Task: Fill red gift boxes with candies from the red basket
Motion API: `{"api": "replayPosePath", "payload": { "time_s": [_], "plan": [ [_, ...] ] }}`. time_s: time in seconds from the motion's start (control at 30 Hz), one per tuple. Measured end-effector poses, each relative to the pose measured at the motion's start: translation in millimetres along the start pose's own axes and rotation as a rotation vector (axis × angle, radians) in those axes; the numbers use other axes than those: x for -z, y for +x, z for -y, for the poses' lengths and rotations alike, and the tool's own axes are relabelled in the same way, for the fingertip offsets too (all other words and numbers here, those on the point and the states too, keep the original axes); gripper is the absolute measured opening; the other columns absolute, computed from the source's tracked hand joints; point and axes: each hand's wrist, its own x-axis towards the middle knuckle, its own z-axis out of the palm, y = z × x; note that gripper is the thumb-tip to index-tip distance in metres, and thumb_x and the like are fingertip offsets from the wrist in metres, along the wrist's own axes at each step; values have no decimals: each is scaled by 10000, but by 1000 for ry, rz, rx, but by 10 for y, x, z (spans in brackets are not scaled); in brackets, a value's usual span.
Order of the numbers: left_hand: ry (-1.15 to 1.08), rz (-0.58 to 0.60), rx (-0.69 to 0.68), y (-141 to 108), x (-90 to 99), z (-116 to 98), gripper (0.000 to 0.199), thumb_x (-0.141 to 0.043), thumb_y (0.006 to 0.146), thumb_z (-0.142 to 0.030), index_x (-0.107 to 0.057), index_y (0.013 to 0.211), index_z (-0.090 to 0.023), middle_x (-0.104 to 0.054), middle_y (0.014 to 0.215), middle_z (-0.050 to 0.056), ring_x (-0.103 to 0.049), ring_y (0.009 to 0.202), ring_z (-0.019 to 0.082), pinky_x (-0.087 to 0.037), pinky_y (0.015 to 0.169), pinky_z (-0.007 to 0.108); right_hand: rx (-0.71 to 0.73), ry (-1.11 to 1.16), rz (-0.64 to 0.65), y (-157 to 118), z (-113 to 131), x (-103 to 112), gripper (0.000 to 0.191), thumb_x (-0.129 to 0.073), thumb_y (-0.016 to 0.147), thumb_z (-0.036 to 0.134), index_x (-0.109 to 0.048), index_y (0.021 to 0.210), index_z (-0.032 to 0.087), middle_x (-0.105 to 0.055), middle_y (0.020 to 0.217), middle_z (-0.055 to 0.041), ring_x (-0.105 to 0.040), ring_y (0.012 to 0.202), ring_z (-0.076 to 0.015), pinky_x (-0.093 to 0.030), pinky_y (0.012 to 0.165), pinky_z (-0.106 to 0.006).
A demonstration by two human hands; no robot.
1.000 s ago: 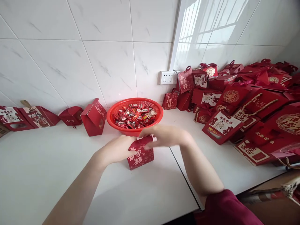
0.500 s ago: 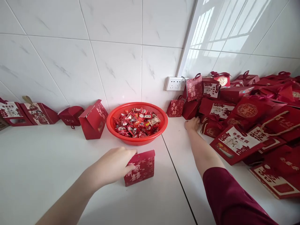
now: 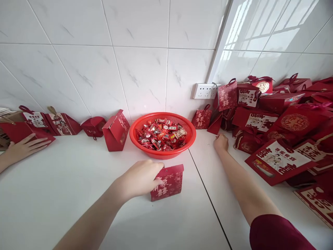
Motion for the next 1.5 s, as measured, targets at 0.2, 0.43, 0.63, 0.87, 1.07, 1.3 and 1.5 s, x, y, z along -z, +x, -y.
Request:
{"api": "replayPosePath", "payload": {
  "time_s": [0.2, 0.43, 0.63, 0.87, 1.07, 1.3, 1.5],
  "plan": [
    [-15, -2, -15, 0, 5, -23, 210, -517, 840, -289, -375, 708, -206, -562, 673, 16, -533, 608, 184, -277, 522, 287, 102, 317, -128, -453, 540, 375, 343, -359, 1012, 222, -580, 1234, 84, -638, 1219, -179, -610, 1121, -250, -477, 977, -418],
    [7, -40, -54, -131, 85, 1, 135, -494, 867, -322, -475, 801, -206, -553, 680, 10, -465, 537, 159, -240, 490, 284, 559, 839, 138, -1183, 1686, 988, 363, -545, 921, 385, -589, 1238, 214, -610, 1334, -98, -583, 1207, -214, -496, 973, -361],
    [-98, -193, -109, -287, 232, 74, 370, -405, 959, -399, -439, 660, -183, -481, 614, -3, -401, 521, 123, -220, 514, 288, 955, 867, 766, -1971, 1904, 1740, 234, -533, 978, 392, -641, 1090, 218, -700, 1106, -64, -662, 1037, -184, -525, 922, -347],
    [-226, -133, -77, -246, 260, 139, 386, -461, 913, -393, -341, 613, -181, -335, 563, -15, -266, 481, 108, -173, 483, 299, 1333, 343, 893, -2298, 1867, 1889, 249, -539, 918, 78, -739, 908, 226, -676, 1155, -39, -650, 1008, -171, -502, 852, -294],
    [-206, -79, -84, -273, 281, 83, 183, -535, 859, -377, -537, 773, -215, -537, 674, -12, -445, 523, 129, -250, 467, 276, 1189, 111, 872, -2364, 1849, 1751, 246, -563, 857, 53, -749, 900, 208, -700, 1043, -37, -650, 882, -174, -492, 753, -286],
    [-328, 122, -192, -360, 296, -49, 327, -752, 707, -440, -602, 935, -261, -687, 791, -41, -651, 701, 172, -376, 540, 237, 1219, -47, 1023, -2428, 1794, 2001, 304, -737, 742, 157, -730, 1018, 283, -616, 1244, -12, -638, 988, -204, -500, 783, -291],
    [-343, 162, -198, -338, 305, -86, 369, -767, 701, -424, -588, 989, -279, -714, 893, -51, -683, 794, 185, -418, 593, 235, 1210, -132, 982, -2477, 1783, 2044, 245, -732, 760, 184, -700, 993, 251, -613, 1229, -19, -639, 982, -210, -493, 817, -315]
  ]
}}
